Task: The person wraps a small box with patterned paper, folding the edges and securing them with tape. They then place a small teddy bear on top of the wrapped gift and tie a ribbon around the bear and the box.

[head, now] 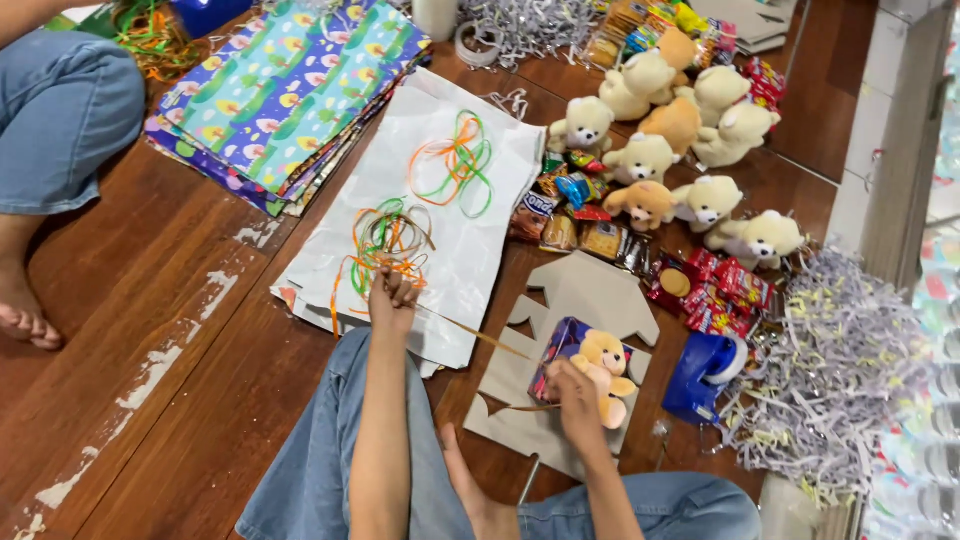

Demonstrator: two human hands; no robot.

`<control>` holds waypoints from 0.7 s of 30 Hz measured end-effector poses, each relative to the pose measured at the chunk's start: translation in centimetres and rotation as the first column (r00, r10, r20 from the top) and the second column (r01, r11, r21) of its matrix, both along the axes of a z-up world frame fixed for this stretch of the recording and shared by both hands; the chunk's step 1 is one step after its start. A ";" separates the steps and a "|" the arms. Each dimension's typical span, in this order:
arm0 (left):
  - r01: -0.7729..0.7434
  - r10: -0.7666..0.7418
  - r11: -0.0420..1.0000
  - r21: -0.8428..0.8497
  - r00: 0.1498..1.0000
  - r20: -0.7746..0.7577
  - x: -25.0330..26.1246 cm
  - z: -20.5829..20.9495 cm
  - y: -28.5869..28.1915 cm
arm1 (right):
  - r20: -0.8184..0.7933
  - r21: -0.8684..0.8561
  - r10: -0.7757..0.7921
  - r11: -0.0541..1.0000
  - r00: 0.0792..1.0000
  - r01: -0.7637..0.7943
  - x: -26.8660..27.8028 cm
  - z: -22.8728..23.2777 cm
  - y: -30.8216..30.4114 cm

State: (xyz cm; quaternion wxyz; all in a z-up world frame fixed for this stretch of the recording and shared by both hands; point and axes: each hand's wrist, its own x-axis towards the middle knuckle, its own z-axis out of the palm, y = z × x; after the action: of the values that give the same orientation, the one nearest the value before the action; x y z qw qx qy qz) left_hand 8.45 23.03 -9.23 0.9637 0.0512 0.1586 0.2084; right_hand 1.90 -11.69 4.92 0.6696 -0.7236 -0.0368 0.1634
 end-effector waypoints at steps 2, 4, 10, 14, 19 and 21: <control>-0.030 0.030 1.000 -0.003 0.998 -0.048 -0.4 0.6 0.6 | 0.000 0.180 -0.141 0.974 0.990 0.139 0.7 -0.4 -5.0; -0.065 0.064 0.998 -0.002 0.993 -0.095 -0.7 0.7 1.2 | -0.021 0.354 -0.274 0.897 0.962 0.263 1.2 0.9 -9.1; -0.019 0.051 0.988 0.150 0.976 -0.213 -0.4 -2.9 3.9 | -0.013 0.439 -0.790 0.546 0.613 0.714 2.2 6.0 -19.6; -0.095 0.203 0.937 0.336 0.931 -0.303 -1.4 0.8 2.4 | -0.051 0.469 -0.889 0.381 0.456 0.797 1.8 5.9 -23.9; 0.273 0.257 0.536 0.799 0.848 -0.463 -3.1 5.4 -4.0 | 0.035 0.213 -0.838 0.539 0.545 0.815 0.9 5.7 -21.0; 0.282 0.535 -0.270 0.921 0.839 -0.100 -4.6 7.6 -7.9 | 0.126 0.144 -0.714 0.700 0.688 0.700 -0.4 6.9 -18.7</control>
State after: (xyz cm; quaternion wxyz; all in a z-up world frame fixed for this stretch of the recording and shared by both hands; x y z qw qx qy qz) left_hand 3.82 15.12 -1.62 0.4202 0.8234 0.1780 0.3374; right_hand 1.50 -30.35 11.81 0.7050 -0.6640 0.1803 -0.1720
